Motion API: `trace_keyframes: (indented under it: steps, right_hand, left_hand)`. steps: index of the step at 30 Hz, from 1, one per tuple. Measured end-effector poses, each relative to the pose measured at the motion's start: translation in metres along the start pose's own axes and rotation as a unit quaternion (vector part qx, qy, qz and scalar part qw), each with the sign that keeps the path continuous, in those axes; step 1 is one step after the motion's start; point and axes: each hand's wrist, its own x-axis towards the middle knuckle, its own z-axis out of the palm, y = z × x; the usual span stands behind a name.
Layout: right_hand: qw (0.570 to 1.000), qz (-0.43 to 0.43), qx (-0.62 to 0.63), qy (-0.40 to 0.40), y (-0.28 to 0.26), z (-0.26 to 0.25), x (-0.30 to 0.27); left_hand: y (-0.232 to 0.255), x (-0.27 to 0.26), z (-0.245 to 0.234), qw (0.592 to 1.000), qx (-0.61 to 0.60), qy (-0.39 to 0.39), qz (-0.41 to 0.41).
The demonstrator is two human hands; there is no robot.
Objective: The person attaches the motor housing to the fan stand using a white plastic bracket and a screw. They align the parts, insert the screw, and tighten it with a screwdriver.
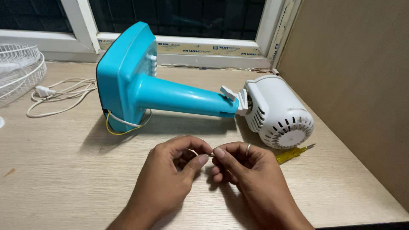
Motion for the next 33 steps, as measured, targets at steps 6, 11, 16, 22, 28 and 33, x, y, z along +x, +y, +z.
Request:
trace_keyframes:
  steps: [6, 11, 16, 22, 28, 33]
  right_hand:
    - [1.0, 0.017, 0.005, -0.006, -0.002, 0.001, 0.002]
    - [1.0, 0.022, 0.009, 0.01, -0.003, 0.002, 0.001]
    - [0.999, 0.027, -0.007, 0.015, -0.003, 0.002, 0.001]
    - [1.0, 0.019, 0.0, 0.01, -0.003, 0.001, 0.002]
    - [0.999, 0.034, -0.007, 0.017, -0.003, 0.001, 0.001]
    - [1.0, 0.023, -0.019, 0.01, -0.004, 0.002, 0.001]
  left_hand:
    - [0.01, 0.0, 0.002, 0.994, 0.073, 0.018, -0.075]
    - [0.005, 0.0, 0.0, 0.999, -0.037, -0.001, -0.001]
    - [0.002, 0.003, 0.003, 0.998, 0.041, -0.012, -0.038]
    - [0.002, 0.001, 0.0, 1.0, -0.015, 0.004, -0.027]
    - [-0.003, 0.003, 0.001, 0.999, 0.034, -0.027, -0.012]
    - [-0.002, 0.001, 0.0, 0.999, 0.002, 0.0, -0.034]
